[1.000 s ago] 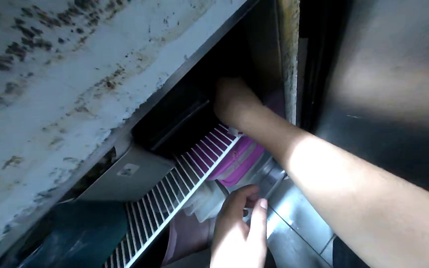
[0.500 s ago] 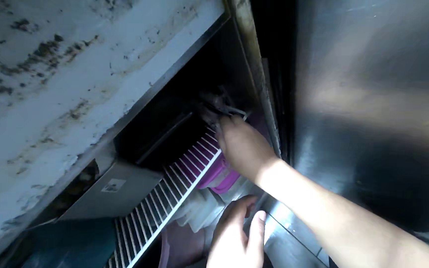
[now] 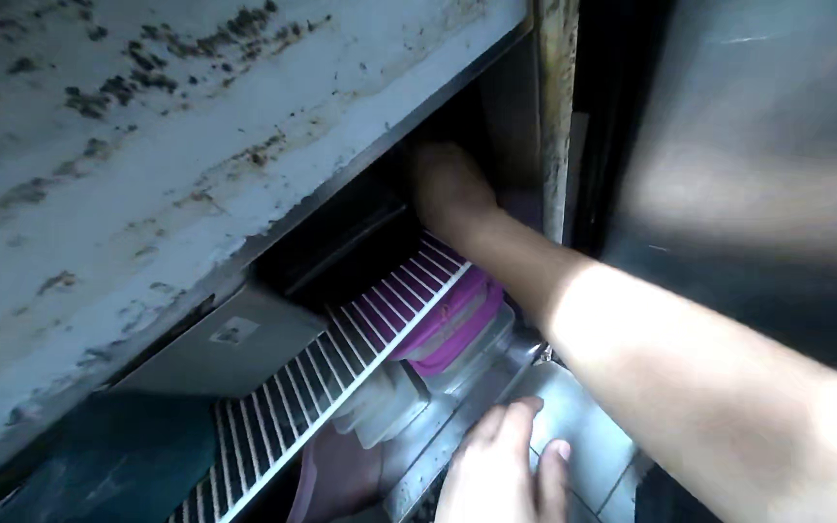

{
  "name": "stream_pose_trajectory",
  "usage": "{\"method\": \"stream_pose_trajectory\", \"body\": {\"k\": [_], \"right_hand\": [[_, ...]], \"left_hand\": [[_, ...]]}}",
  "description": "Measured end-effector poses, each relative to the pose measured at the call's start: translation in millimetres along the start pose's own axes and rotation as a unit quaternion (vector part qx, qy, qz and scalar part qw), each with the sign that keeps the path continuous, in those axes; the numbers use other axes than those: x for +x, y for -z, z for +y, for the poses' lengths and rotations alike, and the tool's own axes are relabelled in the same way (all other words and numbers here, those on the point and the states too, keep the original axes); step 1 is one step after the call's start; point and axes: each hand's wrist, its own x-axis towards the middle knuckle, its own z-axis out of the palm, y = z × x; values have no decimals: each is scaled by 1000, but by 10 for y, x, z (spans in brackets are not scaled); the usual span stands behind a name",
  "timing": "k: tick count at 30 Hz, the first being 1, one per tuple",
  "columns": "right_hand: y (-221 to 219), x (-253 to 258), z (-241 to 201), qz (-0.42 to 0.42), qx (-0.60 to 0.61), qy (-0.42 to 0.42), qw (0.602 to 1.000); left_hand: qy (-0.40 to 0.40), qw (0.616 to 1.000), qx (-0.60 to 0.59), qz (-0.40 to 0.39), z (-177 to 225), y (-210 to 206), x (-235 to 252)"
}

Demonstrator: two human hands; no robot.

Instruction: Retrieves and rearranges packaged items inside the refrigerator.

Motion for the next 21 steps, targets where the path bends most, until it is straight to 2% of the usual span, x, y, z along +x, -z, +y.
{"method": "stream_pose_trajectory", "body": {"k": [2,5,12,15,21], "right_hand": [[-210,192,89,-54,-21,20,998],[-246,359,55,-107,-89,37,990],[-409,507,-8,-105,-146,3,984],[-419,493,35,-113,-140,34,983],[-368,396,181,-74,-104,101,987]], "left_hand": [[-7,1000,-1,-5,44,1,-23],[-16,1000,-12,-14,60,-8,-43],[13,999,-6,-42,-21,56,-48],[23,999,-4,-47,-42,96,-47],[32,998,-5,-62,-51,122,-29]]}}
